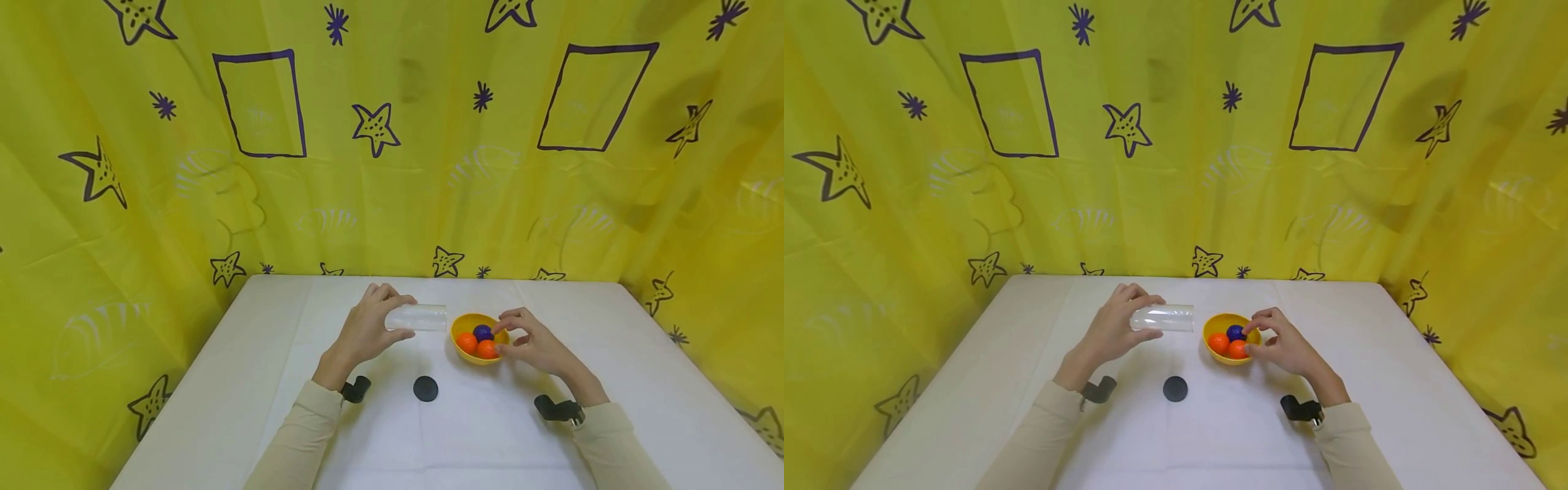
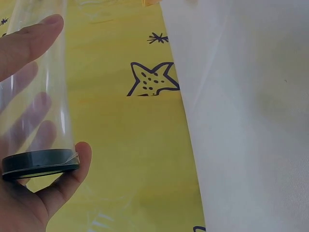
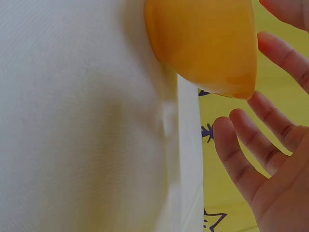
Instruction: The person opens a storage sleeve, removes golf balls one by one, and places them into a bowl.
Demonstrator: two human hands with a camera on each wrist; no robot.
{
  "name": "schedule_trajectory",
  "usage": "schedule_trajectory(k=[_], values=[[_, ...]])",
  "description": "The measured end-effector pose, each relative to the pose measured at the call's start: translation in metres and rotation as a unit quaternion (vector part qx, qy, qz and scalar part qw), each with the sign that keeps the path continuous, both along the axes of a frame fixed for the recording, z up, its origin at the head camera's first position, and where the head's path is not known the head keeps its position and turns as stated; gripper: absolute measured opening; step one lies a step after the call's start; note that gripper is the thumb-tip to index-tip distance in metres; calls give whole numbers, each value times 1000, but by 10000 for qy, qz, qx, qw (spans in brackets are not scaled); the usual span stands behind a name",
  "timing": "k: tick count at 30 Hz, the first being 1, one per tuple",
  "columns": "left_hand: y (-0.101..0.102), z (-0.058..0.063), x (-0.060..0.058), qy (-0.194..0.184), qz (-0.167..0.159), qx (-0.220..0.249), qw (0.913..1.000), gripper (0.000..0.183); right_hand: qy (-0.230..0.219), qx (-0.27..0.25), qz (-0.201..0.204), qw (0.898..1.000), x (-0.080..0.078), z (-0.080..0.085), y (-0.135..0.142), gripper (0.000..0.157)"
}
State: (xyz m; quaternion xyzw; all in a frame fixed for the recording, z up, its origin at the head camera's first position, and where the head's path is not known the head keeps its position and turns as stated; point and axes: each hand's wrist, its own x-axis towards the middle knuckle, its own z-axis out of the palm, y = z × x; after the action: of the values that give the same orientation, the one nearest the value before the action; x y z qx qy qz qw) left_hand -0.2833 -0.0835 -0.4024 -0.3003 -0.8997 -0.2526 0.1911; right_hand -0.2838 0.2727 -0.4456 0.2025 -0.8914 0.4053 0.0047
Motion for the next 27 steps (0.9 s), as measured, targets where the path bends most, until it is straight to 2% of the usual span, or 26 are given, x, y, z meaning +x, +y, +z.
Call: schedule_trajectory(k=[15, 20, 27], values=[[0, -1, 0, -215, -56, 246, 9995, 48, 165, 42, -258, 9995, 3, 10, -3, 16], [1, -3, -1, -286, 36, 157, 9995, 50, 273, 121, -328, 9990, 6, 16, -6, 17], [3, -4, 1, -568, 75, 122, 9983, 52, 382, 274, -366, 9982, 9, 22, -9, 18]])
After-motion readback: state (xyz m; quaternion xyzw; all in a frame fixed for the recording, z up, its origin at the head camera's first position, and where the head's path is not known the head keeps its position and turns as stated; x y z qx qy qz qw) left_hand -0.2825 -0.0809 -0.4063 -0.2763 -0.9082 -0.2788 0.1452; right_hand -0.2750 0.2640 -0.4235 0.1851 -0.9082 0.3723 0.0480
